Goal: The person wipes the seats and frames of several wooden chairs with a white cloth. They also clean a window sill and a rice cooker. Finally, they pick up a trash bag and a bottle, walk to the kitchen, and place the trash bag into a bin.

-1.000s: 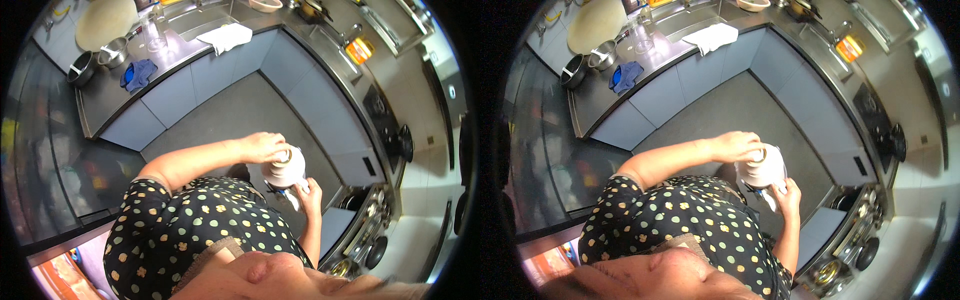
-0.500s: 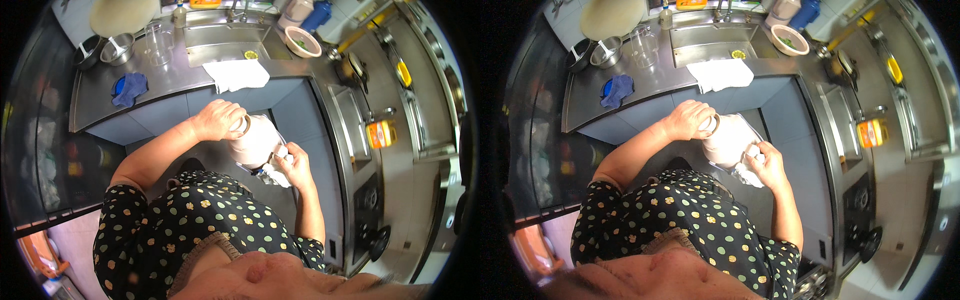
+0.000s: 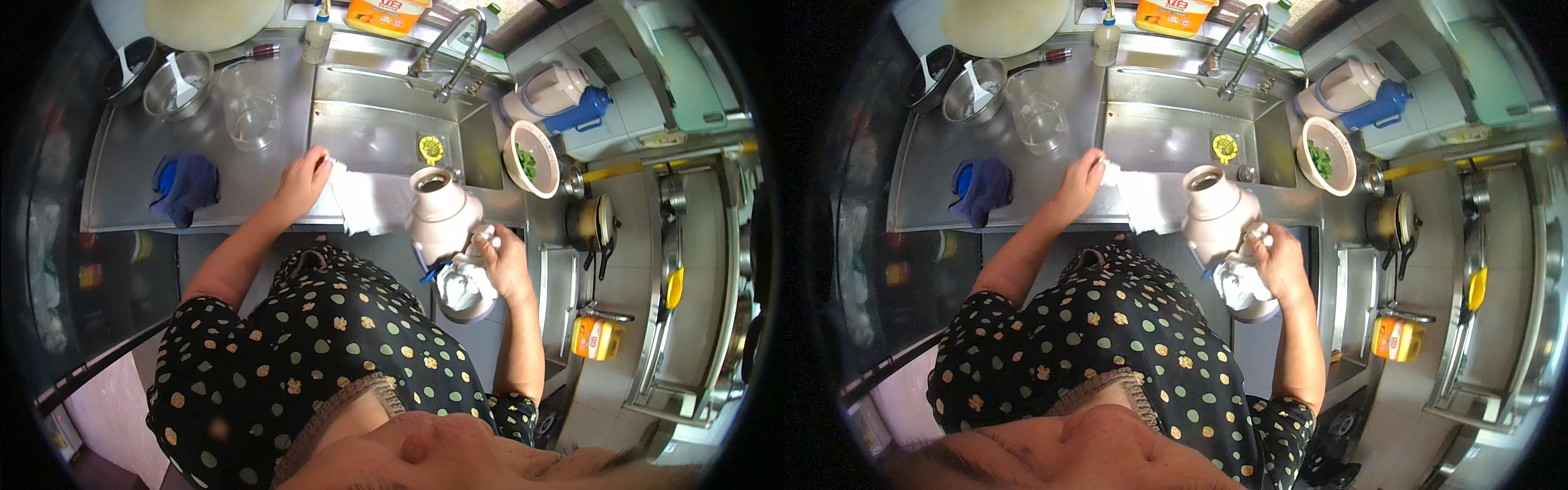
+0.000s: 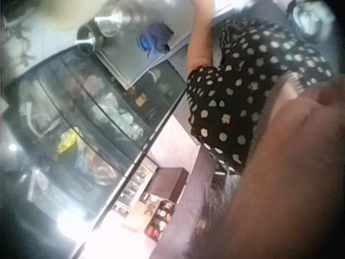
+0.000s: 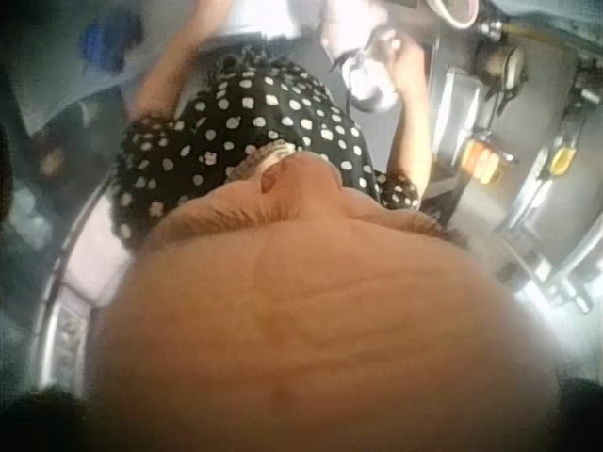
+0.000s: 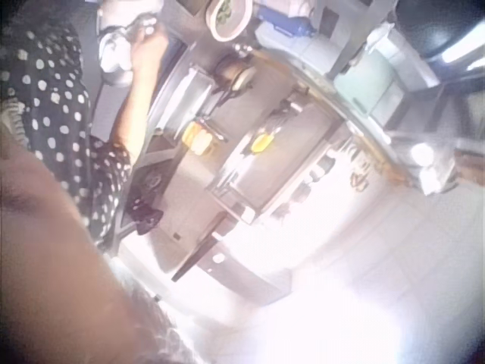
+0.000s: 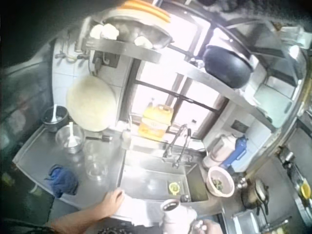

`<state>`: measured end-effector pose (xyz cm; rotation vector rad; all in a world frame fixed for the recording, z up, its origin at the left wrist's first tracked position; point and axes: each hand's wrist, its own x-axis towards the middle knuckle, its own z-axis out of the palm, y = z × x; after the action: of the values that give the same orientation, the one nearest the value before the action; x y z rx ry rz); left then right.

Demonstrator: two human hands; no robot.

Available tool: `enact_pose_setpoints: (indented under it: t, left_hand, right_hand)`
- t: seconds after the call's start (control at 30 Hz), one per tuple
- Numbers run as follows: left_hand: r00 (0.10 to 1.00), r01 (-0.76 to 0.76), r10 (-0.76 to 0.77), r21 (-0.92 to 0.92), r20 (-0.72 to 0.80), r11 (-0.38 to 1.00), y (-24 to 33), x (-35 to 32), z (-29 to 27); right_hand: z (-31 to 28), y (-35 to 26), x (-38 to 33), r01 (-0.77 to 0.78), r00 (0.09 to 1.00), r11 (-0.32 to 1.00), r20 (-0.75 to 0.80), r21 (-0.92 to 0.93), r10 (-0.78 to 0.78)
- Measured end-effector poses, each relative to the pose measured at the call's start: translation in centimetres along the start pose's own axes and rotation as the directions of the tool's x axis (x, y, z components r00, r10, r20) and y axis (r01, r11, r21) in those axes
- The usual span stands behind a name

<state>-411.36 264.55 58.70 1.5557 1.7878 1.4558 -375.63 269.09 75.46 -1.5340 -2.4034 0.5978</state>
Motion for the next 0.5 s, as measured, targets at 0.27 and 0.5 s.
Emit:
enact_pose_setpoints:
  t: [0.27, 0.5]
  left_hand:
    - [0.907, 0.345, -0.370, 0.149, 0.201, 0.927, -5.0, -1.9, 3.2]
    - [0.866, 0.486, -0.496, 0.130, 0.061, 0.864, -9.0, -4.7, 5.8]
  right_hand:
    - [-0.4, 3.7, 16.3, 0.039, 0.960, 0.916, 0.270, -0.398, 0.076]
    - [4.3, 7.7, 27.1, 0.286, 0.825, 0.811, 0.562, -0.510, 0.063]
